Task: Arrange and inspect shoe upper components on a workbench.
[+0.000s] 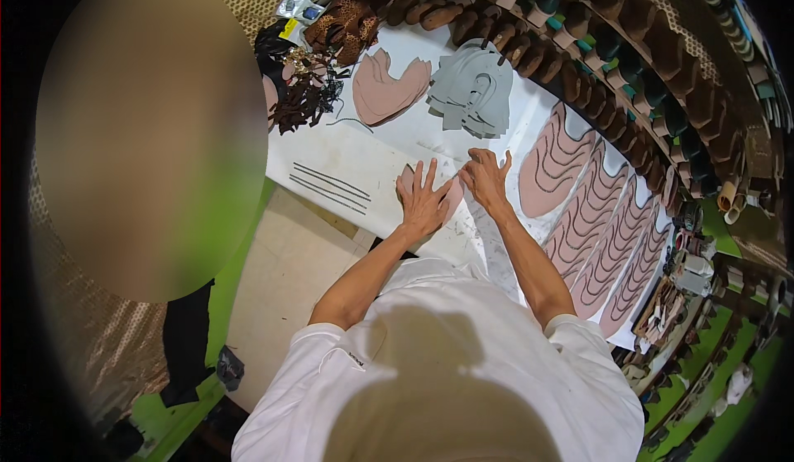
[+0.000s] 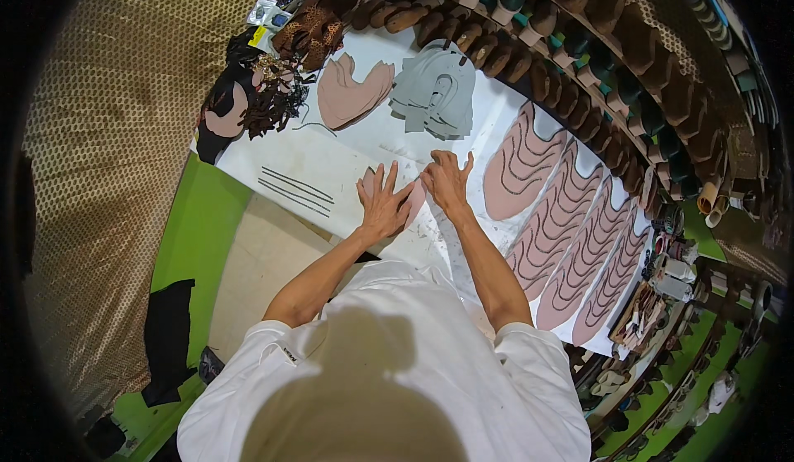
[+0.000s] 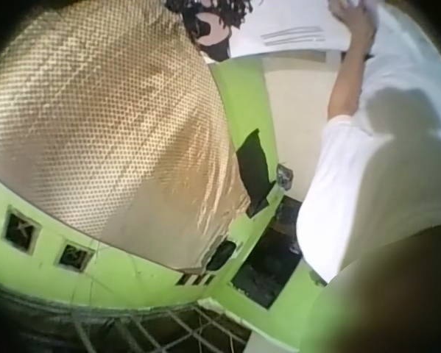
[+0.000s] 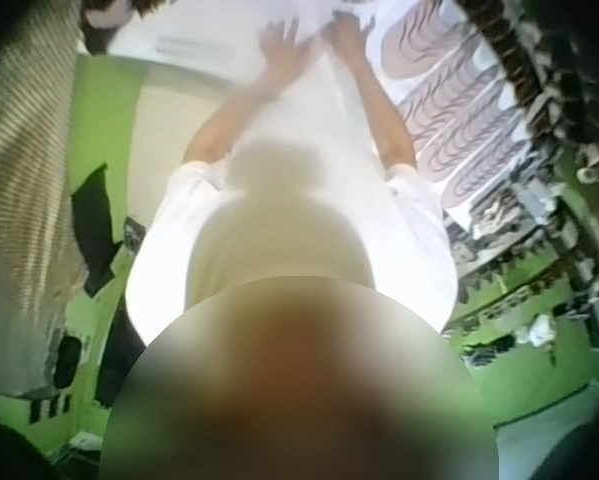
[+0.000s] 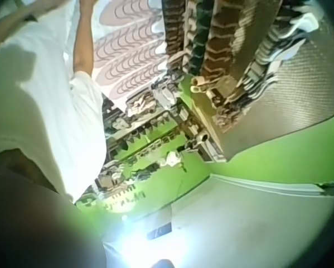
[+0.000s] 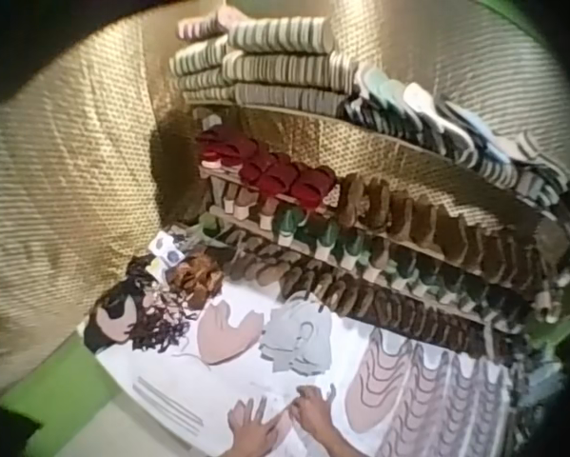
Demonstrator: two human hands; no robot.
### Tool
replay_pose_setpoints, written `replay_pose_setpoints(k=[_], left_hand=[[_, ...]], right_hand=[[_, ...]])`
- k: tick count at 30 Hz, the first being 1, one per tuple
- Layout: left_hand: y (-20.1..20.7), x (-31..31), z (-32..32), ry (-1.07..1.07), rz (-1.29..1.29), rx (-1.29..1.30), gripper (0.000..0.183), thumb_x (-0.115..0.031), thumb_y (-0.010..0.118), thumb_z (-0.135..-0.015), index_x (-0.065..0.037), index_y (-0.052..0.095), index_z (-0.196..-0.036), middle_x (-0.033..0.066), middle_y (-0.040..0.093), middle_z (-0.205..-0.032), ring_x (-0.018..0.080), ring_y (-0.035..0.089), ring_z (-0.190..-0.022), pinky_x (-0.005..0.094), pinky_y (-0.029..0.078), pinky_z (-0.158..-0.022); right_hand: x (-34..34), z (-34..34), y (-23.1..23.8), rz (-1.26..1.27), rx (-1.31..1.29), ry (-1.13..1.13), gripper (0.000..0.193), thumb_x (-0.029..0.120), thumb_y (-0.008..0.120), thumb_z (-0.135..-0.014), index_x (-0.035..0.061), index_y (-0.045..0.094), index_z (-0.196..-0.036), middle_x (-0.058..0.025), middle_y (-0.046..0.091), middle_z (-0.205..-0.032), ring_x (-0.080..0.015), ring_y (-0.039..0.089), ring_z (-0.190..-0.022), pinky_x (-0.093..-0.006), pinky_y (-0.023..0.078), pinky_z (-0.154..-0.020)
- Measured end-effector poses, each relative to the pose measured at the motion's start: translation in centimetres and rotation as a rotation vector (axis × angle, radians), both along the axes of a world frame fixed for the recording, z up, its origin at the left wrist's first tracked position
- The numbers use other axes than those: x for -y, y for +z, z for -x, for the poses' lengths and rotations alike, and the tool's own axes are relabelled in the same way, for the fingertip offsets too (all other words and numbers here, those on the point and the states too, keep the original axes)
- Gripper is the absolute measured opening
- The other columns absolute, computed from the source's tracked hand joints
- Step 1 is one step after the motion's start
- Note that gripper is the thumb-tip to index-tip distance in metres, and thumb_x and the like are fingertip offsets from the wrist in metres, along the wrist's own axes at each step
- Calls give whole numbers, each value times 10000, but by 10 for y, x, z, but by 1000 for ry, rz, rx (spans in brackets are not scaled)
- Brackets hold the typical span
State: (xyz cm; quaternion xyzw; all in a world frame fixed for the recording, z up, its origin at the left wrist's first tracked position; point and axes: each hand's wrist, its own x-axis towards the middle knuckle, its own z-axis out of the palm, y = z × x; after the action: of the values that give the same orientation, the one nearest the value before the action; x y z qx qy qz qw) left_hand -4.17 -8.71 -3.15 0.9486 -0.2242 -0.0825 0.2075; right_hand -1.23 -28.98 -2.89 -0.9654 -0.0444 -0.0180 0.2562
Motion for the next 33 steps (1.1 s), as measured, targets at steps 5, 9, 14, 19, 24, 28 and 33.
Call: replay_pose_setpoints(k=[5, 9, 14, 19, 24, 28, 33], left_hand=[[0, 0, 1, -7, 17, 11, 541, -245, 710, -868, -265, 660, -1406, 162, 144, -1742, 439, 112, -1577, 794, 106, -1107], [-2, -2, 0, 4, 51, -22, 516, -266, 685, -875, -250, 681, -1390, 168, 140, -1743, 467, 122, -1566, 824, 113, -1084], [0, -1, -2, 5, 81, -50, 538, -218, 720, -841, -257, 681, -1376, 157, 117, -1750, 447, 101, -1576, 814, 112, -1092], [6, -7, 1, 31, 137, -58, 602, -231, 714, -846, -275, 629, -1440, 157, 109, -1754, 437, 109, -1578, 800, 108, -1108], [12, -38, 16, 119, 136, -45, 598, -309, 711, -873, -258, 610, -1460, 165, 156, -1745, 425, 131, -1582, 801, 84, -1119], [11, -65, 27, 144, 80, -18, 543, -305, 704, -886, -234, 641, -1420, 153, 176, -1744, 408, 138, -1586, 777, 86, -1134], [6, -74, 30, 166, 72, 1, 507, -282, 695, -895, -240, 658, -1399, 140, 157, -1752, 403, 133, -1588, 771, 77, -1136]], right_hand=[[-8, 3, 0, -15, 10, -162, 164, 245, 805, -843, 103, 755, -907, -48, 627, -1306, -267, 520, -1322, -730, 104, -1181], [-5, 13, 6, -127, -14, -244, 156, 213, 792, -852, 111, 755, -965, -48, 632, -1310, -257, 526, -1315, -708, 132, -1182], [-9, 35, 1, 94, 136, 77, 268, 144, 710, -918, 120, 738, -1184, -8, 641, -1335, -257, 535, -1305, -645, 181, -1195], [-18, 39, 2, 94, 126, 47, 361, 124, 685, -927, 113, 690, -1287, 3, 630, -1356, -267, 524, -1314, -647, 176, -1198], [-24, 51, 9, 41, 204, 26, 409, 129, 685, -920, 107, 667, -1328, 0, 621, -1367, -270, 514, -1327, -658, 163, -1203], [-29, 65, 5, 60, 71, 176, 393, 130, 697, -904, 102, 686, -1295, 2, 621, -1360, -261, 518, -1323, -653, 167, -1208], [-38, 68, 8, 81, 107, 152, 356, 131, 705, -897, 101, 709, -1251, 5, 633, -1324, -241, 529, -1302, -651, 180, -1206]])
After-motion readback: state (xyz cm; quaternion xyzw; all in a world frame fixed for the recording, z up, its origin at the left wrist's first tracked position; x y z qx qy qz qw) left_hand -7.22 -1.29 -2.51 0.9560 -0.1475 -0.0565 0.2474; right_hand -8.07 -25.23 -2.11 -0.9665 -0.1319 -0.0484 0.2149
